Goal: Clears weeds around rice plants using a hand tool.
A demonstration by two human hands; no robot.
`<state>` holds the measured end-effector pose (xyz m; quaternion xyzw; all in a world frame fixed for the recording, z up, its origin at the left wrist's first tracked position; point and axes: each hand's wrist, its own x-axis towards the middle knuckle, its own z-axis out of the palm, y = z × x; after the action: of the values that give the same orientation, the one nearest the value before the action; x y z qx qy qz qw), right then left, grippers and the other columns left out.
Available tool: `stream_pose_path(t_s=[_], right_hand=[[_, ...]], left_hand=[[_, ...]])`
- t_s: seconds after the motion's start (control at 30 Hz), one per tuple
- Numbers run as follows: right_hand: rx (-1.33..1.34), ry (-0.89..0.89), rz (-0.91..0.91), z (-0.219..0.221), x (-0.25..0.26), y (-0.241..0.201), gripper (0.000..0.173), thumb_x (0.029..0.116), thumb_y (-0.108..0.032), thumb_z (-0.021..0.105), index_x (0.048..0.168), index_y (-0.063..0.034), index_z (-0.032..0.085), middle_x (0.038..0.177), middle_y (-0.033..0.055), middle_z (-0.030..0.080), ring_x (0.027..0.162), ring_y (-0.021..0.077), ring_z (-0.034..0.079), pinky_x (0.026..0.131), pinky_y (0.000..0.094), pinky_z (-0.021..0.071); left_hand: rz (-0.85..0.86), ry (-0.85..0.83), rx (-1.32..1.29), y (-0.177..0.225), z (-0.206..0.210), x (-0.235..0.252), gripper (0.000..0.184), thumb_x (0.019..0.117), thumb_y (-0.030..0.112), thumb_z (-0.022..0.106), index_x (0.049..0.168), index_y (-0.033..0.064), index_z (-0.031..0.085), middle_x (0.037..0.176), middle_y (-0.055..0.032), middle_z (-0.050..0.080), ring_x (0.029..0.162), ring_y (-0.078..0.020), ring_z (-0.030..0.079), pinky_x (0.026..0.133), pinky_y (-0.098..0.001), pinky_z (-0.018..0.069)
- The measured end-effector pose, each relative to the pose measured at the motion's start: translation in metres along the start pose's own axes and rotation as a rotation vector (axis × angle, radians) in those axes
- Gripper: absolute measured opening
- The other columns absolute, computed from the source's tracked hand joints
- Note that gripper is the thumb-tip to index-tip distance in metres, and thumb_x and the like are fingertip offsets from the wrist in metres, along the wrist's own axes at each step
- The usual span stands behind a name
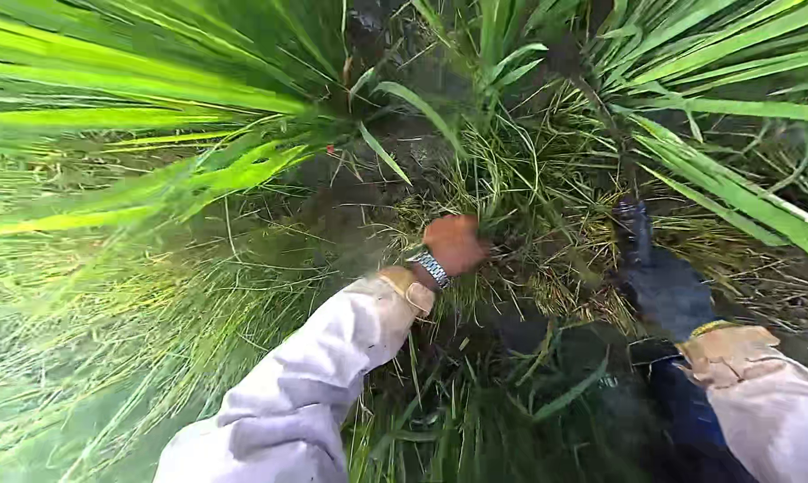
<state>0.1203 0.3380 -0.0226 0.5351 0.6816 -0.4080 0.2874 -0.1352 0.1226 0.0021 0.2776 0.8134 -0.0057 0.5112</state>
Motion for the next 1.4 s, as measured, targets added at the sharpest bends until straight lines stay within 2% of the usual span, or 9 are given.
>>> stream_pose_path(t_s=[0.13, 0.23, 0.3, 0.37, 0.7, 0.83, 0.93, 1.1, 1.4], right_hand=[[0.052, 0.013, -0.050, 0.007, 0.008, 0.021, 0.031, 0.0947, -0.029, 0.072, 0.112, -0.0039, 0.067, 0.090, 0.0165, 0.070, 0.078, 0.0315, 0.069, 0.071, 0.0601, 0.0561], [-0.021, -0.048, 0.073, -0.006, -0.012, 0.010, 0.031, 0.1005, -0.030, 0.066, 0.120, -0.0054, 0.065, 0.103, 0.0181, 0.068, 0.094, 0.0301, 0.065, 0.082, 0.0555, 0.0524], [-0.035, -0.100, 0.111, -0.014, -0.009, 0.003, 0.029, 0.0996, -0.027, 0.068, 0.121, -0.0074, 0.064, 0.106, 0.0145, 0.068, 0.098, 0.0260, 0.065, 0.088, 0.0509, 0.0526], [0.017, 0.013, -0.025, 0.004, 0.013, 0.033, 0.029, 0.0882, -0.024, 0.080, 0.108, -0.0053, 0.069, 0.090, 0.0139, 0.071, 0.081, 0.0273, 0.069, 0.074, 0.0543, 0.0583], [0.011, -0.090, -0.034, -0.007, 0.023, 0.035, 0.030, 0.0943, -0.032, 0.074, 0.110, -0.0065, 0.069, 0.093, 0.0140, 0.071, 0.086, 0.0288, 0.069, 0.082, 0.0581, 0.0559], [-0.064, -0.080, -0.119, -0.004, 0.020, 0.052, 0.032, 0.0980, -0.031, 0.069, 0.117, -0.0044, 0.069, 0.102, 0.0169, 0.072, 0.095, 0.0305, 0.069, 0.086, 0.0548, 0.0556], [-0.339, -0.114, 0.052, -0.015, -0.017, 0.072, 0.037, 0.1071, -0.016, 0.054, 0.134, 0.0088, 0.060, 0.132, 0.0295, 0.062, 0.126, 0.0393, 0.059, 0.110, 0.0505, 0.0415], [-0.466, -0.214, 0.086, -0.019, -0.031, 0.089, 0.040, 0.1072, -0.014, 0.050, 0.135, 0.0140, 0.056, 0.134, 0.0326, 0.059, 0.128, 0.0397, 0.057, 0.113, 0.0460, 0.0394], [-0.327, -0.181, -0.147, -0.022, -0.028, 0.045, 0.045, 0.1107, -0.021, 0.044, 0.144, 0.0077, 0.051, 0.145, 0.0325, 0.052, 0.140, 0.0462, 0.047, 0.117, 0.0577, 0.0341]], left_hand=[[0.079, 0.270, 0.170, -0.047, -0.045, 0.099, 0.042, 0.0926, 0.025, 0.069, 0.128, 0.0031, 0.067, 0.146, -0.0235, 0.054, 0.128, -0.0467, 0.057, 0.098, -0.0687, 0.0495], [-0.018, 0.220, 0.037, -0.052, -0.043, 0.184, 0.081, 0.0941, 0.025, 0.071, 0.158, -0.0043, 0.030, 0.166, -0.0280, 0.024, 0.149, -0.0481, 0.033, 0.116, -0.0642, 0.0346], [-0.138, 0.218, -0.017, -0.041, -0.010, 0.221, 0.095, 0.0907, 0.034, 0.074, 0.161, -0.0022, 0.021, 0.161, -0.0311, 0.031, 0.144, -0.0491, 0.041, 0.113, -0.0647, 0.0391], [-0.177, 0.183, -0.006, -0.032, 0.016, 0.222, 0.069, 0.0938, 0.033, 0.070, 0.148, -0.0008, 0.046, 0.144, -0.0319, 0.053, 0.130, -0.0509, 0.054, 0.103, -0.0705, 0.0435], [0.247, -0.137, 0.321, 0.066, -0.005, 0.065, 0.030, 0.0945, 0.033, 0.066, 0.100, 0.0043, 0.071, 0.093, -0.0205, 0.071, 0.095, -0.0421, 0.069, 0.080, -0.0658, 0.0522], [0.237, 0.018, 0.319, 0.086, 0.005, 0.157, 0.048, 0.0905, 0.024, 0.073, 0.131, 0.0007, 0.064, 0.157, -0.0263, 0.041, 0.137, -0.0505, 0.047, 0.100, -0.0704, 0.0466], [0.058, 0.071, -0.014, 0.085, 0.032, 0.223, 0.100, 0.0865, 0.026, 0.079, 0.164, 0.0056, 0.019, 0.168, -0.0284, 0.016, 0.144, -0.0509, 0.040, 0.109, -0.0672, 0.0413], [-0.061, -0.120, 0.007, 0.127, 0.017, 0.152, 0.048, 0.1084, 0.020, 0.051, 0.146, -0.0093, 0.046, 0.149, -0.0299, 0.050, 0.143, -0.0431, 0.045, 0.118, -0.0557, 0.0326], [0.040, 0.004, 0.238, 0.076, 0.019, 0.085, 0.041, 0.0936, 0.034, 0.067, 0.107, -0.0048, 0.068, 0.110, -0.0300, 0.068, 0.108, -0.0489, 0.066, 0.085, -0.0708, 0.0504]])
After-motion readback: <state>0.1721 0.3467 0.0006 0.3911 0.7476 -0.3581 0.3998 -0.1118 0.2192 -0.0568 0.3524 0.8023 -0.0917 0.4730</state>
